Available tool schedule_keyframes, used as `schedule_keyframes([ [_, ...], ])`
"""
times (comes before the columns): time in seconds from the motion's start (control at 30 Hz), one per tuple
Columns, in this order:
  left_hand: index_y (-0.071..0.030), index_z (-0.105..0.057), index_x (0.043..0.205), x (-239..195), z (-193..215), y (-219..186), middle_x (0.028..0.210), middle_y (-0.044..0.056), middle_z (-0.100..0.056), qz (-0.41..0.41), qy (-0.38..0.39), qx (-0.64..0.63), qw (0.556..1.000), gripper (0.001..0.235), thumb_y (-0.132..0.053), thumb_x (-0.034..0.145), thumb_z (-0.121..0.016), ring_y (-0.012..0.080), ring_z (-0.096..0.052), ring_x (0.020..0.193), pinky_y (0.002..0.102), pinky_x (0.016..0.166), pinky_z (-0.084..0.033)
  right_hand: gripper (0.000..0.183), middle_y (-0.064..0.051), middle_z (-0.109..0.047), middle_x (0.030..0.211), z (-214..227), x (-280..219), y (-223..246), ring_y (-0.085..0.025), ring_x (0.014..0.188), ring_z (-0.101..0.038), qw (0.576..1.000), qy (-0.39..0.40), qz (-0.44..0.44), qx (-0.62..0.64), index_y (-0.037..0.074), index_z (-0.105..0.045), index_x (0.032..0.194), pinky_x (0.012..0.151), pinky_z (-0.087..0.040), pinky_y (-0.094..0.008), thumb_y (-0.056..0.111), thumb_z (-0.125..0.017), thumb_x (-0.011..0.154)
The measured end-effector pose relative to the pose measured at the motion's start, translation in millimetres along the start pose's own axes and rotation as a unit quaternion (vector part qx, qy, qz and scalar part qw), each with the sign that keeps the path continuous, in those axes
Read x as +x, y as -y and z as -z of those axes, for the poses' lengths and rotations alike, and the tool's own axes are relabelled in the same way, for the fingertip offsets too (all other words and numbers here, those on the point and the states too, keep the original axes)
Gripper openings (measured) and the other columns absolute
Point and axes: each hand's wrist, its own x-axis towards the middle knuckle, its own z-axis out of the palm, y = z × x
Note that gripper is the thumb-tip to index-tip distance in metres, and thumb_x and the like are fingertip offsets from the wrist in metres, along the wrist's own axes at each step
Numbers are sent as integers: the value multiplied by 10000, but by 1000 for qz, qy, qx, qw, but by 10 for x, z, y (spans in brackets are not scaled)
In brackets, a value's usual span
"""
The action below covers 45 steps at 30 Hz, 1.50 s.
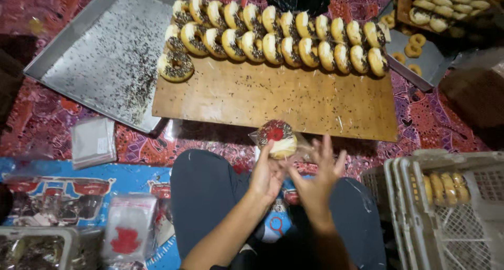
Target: The person picks doughnuts from a wooden board, places them into small plastic bags, and then puts the sealed bags into a white plastic crate. The doughnuts are topped with chocolate and sprinkles.
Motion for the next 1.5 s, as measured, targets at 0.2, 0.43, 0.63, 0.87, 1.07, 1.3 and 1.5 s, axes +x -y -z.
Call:
schedule_keyframes([
  [0.2,2,-623,1299,-124,144,-140,1157,139,-740,-6,38,158,987,537,-443,1000,-595,222,-719,1015,340,906,-566,235,-67,-749,1140,162,196,-366,-268,1097,-664,978,193,67,-32,181,-753,1132,974,-497,-426,232,-782,904],
  [0.43,4,-741,1139,-576,-82,-97,1081,168,-766,-164,109,326,925,327,-243,1041,-550,231,-716,954,328,888,-568,462,-161,-682,1075,605,268,-257,-307,935,-642,951,213,220,-47,40,-751,1207,754,-549,-392,67,-670,754],
  [0.63,-89,-653,1212,-1219,-421,-391,1002,93,-792,-164,249,678,672,278,-183,1012,-484,318,-767,861,359,753,-598,287,-116,-691,1018,939,40,-703,-316,970,-648,869,308,350,-165,113,-635,1010,850,-499,-487,286,-781,833],
  [0.87,-136,-707,1324,-979,-178,-619,1534,153,-434,-109,342,680,639,393,-284,1038,-482,448,-295,1413,540,1121,-327,602,-136,-634,1381,585,-481,-918,-358,1250,-610,845,423,326,48,159,-687,1261,1046,-350,-649,294,-845,696],
  [1.07,-110,-712,1298,-774,208,-207,1348,168,-616,-80,159,171,969,446,-403,978,-610,270,-589,1229,402,1030,-511,392,-218,-664,1213,-147,-787,-370,-310,1109,-655,777,282,-282,486,-48,-681,1164,975,-542,-448,200,-800,884],
  [1.3,-14,-772,1024,-951,843,-1027,960,56,-750,-490,-192,504,685,144,-139,956,-750,128,-676,891,272,827,-540,271,-155,-702,1188,-1470,-499,-460,-233,1146,-650,773,259,-228,532,-88,-745,1083,1036,-495,-362,162,-689,994],
  [1.5,-13,-758,985,-1405,1539,-985,745,59,-690,-314,-395,555,662,177,-142,877,-812,112,-615,673,251,616,-478,140,-118,-759,940,-2170,-1377,-491,-227,934,-685,873,337,-192,297,-24,-811,958,857,-530,-379,103,-816,901],
])
